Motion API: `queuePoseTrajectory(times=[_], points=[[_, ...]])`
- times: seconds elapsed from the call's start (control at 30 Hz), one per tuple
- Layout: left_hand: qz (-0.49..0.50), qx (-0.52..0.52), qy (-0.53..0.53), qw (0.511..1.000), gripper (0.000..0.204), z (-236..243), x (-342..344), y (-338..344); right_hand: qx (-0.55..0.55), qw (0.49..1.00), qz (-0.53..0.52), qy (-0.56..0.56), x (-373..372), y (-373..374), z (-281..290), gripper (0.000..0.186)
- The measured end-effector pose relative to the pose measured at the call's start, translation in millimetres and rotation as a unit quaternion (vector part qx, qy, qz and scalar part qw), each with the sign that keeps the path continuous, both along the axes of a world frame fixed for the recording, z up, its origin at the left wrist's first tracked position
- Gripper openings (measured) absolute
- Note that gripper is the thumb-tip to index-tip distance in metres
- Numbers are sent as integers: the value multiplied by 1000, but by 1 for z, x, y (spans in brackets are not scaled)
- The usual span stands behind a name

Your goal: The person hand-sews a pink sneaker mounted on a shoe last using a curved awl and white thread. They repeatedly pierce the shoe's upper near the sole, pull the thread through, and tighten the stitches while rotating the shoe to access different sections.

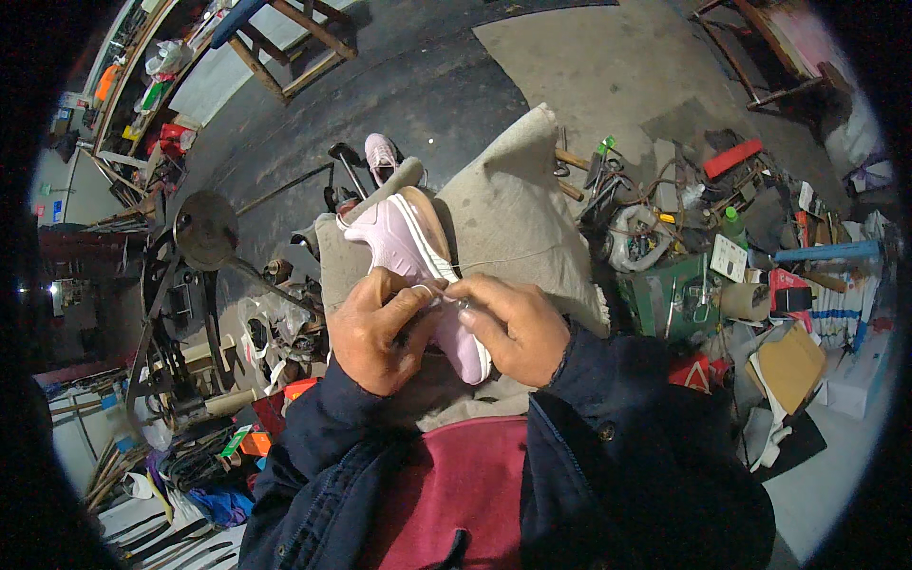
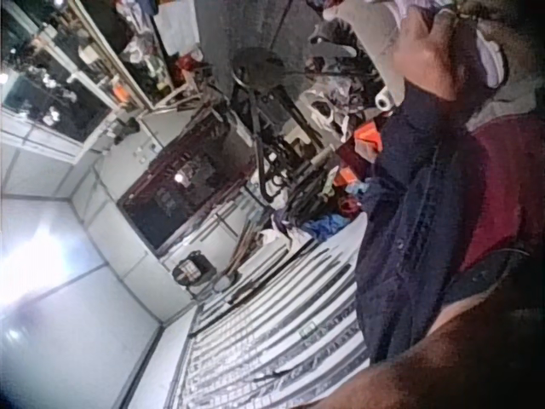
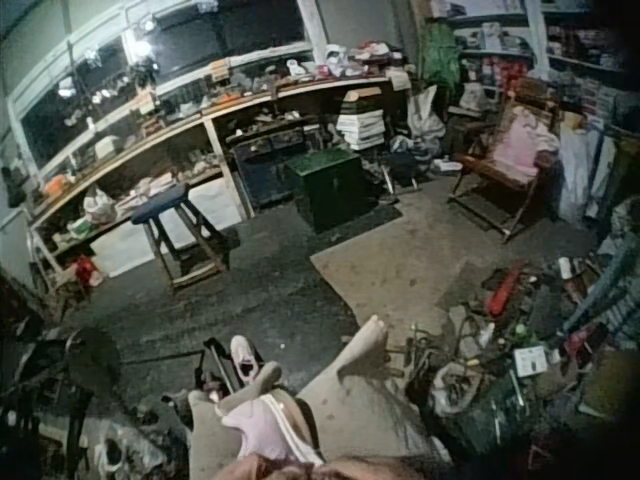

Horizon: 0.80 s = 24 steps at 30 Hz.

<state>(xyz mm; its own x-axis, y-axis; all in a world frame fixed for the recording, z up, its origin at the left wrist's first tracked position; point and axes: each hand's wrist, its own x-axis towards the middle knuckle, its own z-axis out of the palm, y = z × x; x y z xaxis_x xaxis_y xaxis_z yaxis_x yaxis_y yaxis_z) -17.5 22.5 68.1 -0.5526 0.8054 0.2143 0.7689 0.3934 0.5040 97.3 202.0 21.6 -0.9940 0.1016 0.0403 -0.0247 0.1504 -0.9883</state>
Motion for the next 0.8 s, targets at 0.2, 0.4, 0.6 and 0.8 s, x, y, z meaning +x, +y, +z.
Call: queuePoseTrajectory(times=[0.2,0.4,0.6,0.8], points=[[19,-7,-19,1000,28,-9,-4,-3,24,998,32,-54,2,10,3,28],[37,6,-12,999,29,-15,-4,-2,83,990,4,-110,-5,19,-6,25],[88,43,-36,995,21,-22,-6,1,103,994,18,-29,-6,23,-28,20],[88,56,-29,994,15,-23,-7,1,-618,728,-289,73,3,92,-46,32]])
